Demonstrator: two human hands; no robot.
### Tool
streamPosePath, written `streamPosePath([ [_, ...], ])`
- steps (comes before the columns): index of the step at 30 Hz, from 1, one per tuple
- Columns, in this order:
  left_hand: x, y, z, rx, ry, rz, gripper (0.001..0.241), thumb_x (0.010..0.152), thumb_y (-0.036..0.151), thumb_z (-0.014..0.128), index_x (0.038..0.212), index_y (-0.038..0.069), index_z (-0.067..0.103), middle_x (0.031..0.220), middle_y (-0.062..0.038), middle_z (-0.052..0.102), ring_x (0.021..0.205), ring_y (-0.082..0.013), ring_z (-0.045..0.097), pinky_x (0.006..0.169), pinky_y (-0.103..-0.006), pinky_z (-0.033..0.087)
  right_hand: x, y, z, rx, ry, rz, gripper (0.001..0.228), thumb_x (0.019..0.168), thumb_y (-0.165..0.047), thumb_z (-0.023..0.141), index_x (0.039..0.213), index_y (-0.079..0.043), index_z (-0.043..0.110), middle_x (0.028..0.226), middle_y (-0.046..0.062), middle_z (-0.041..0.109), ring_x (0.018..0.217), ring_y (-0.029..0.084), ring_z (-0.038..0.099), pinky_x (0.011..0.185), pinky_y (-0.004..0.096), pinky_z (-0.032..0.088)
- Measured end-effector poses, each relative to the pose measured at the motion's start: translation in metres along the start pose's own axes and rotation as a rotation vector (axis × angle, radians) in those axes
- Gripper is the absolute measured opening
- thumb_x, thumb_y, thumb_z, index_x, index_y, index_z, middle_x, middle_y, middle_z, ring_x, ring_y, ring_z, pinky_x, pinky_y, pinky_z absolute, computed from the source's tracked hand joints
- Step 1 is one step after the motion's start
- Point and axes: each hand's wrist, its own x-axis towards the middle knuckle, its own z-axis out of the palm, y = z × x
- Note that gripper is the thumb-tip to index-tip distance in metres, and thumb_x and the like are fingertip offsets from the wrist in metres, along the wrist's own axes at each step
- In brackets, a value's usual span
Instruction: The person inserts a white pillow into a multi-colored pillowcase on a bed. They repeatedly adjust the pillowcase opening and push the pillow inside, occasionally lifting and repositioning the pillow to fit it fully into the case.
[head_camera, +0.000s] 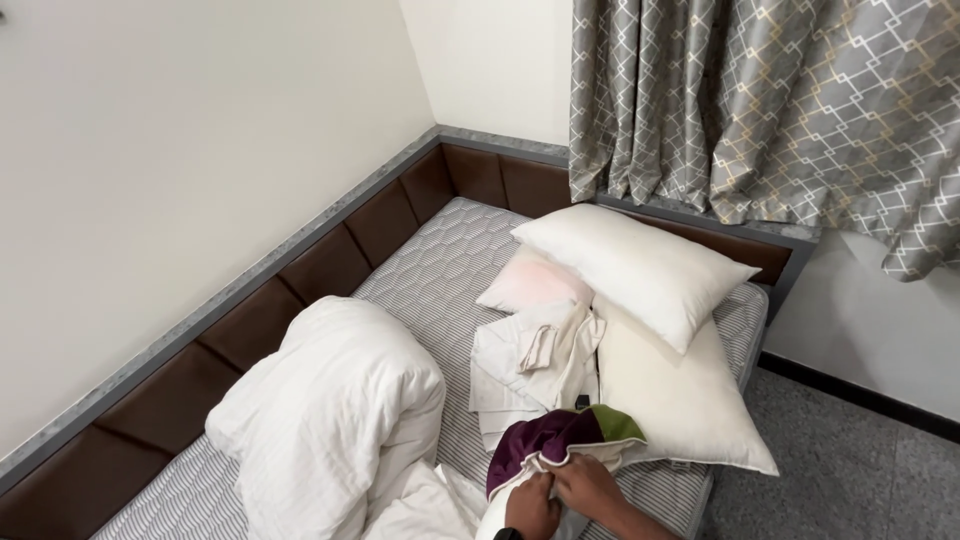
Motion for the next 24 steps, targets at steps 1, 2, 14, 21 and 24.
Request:
streamPosePath([
  [1,-0.002,-0.014,0.013,0.015,0.002,-0.021,0.039,0.08,0.013,0.068,0.117,0.005,0.061,0.101,-0.021,0.07,0.09,-0.0405,0.068,0.077,-0.0518,0.053,-0.001,0.005,0.005,-0.028,-0.114,0.041,0.037,0.087,-0.011,0.062,0.122,-0.016,0.072,0.088,0.017,0.072,0.083,0.033,0.07,0.073,0.047,0.055],
  [2,-0.005,-0.009,0.009,0.014,0.004,-0.023,0.039,0.08,0.013,0.068,0.117,0.005,0.061,0.101,-0.021,0.07,0.09,-0.0405,0.068,0.077,-0.0518,0.053,-0.004,0.011,0.009,-0.029,-0.116,0.039,0.037,0.087,-0.011,0.062,0.122,-0.016,0.072,0.088,0.017,0.072,0.083,0.033,0.07,0.073,0.047,0.055],
  [14,-0.015,-0.045,0.01,-0.161,0.27,-0.268,0.087,0.075,0.016,0.072,0.151,0.006,0.03,0.117,-0.028,0.068,0.097,-0.0435,0.07,0.08,-0.0499,0.057,-0.047,0.108,0.043,0.238,-0.103,0.105,0.044,0.078,-0.018,0.075,0.12,-0.007,0.072,0.11,0.017,0.075,0.094,0.033,0.073,0.085,0.046,0.057],
  [21,-0.006,0.004,-0.026,-0.286,0.038,-0.516,0.094,0.075,0.029,0.069,0.156,0.011,0.024,0.109,-0.023,0.066,0.096,-0.0362,0.066,0.083,-0.046,0.054,-0.056,0.117,0.052,0.024,-0.082,0.222,0.029,0.079,-0.016,0.072,0.107,-0.007,0.074,0.099,0.015,0.075,0.095,0.034,0.071,0.088,0.049,0.054],
  [24,-0.004,0.036,-0.033,-0.004,0.035,-0.539,0.1,0.08,0.055,0.068,0.159,0.014,0.023,0.124,-0.02,0.058,0.111,-0.0341,0.06,0.094,-0.0463,0.049,-0.046,0.09,0.039,0.02,-0.131,0.294,0.024,0.083,-0.013,0.069,0.106,-0.007,0.073,0.098,0.016,0.073,0.095,0.035,0.07,0.086,0.05,0.052],
])
